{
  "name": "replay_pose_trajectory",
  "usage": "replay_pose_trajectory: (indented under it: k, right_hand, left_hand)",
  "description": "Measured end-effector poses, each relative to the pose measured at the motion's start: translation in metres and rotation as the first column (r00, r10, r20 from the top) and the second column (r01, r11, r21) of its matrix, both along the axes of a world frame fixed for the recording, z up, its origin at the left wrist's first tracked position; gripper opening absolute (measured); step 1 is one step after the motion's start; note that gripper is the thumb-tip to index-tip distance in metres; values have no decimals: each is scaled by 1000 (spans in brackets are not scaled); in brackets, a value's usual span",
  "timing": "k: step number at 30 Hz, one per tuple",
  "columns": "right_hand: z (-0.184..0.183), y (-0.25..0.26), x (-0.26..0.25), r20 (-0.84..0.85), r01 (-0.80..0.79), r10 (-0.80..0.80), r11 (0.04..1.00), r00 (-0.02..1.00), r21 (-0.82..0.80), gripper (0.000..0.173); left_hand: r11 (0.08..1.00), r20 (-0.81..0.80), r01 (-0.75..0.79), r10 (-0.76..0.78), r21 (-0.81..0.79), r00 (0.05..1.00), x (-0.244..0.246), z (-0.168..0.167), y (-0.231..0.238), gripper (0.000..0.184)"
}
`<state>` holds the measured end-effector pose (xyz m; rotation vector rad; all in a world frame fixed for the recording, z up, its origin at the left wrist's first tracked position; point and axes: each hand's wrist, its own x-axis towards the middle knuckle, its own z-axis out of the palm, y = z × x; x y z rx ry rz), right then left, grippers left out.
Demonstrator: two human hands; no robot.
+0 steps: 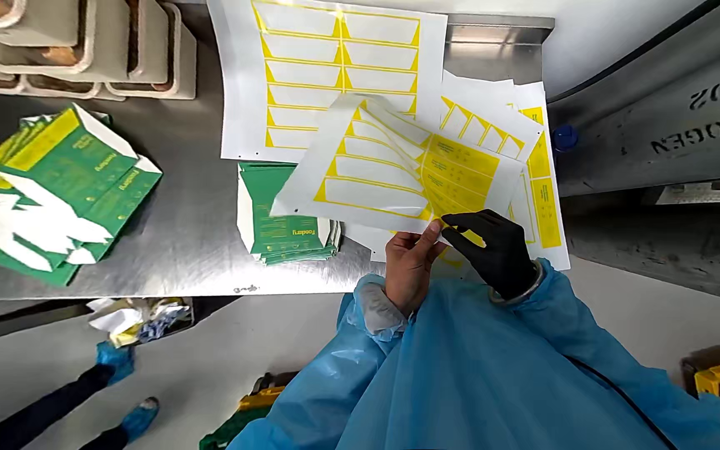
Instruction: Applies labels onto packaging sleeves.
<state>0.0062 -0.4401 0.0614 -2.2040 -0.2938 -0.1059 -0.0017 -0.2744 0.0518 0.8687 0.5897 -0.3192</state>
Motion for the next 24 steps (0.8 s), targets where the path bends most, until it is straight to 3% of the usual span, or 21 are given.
replay_pose_trajectory:
  k: [10, 16, 20, 24]
  right_hand:
    - [4, 14, -1, 75, 62, -59, 997, 995, -40, 18]
    - [1, 19, -7, 111, 135, -127, 989, 986, -61, 14]
    - [3, 19, -14, 89, 159, -158, 987, 983, -5, 11]
    - [3, 16, -13, 55, 176, -178, 983, 982, 43, 12]
  left_hand:
    - [999, -7, 39, -39, -38, 999, 7, 0, 4, 5]
    - [985, 79, 95, -107, 143, 991, 11, 1, 7, 11]
    - [978, 74, 140, -153, 157, 985, 13, 8, 10, 16]
    - [972, 86, 182, -196, 148, 977, 13, 11, 12, 10]
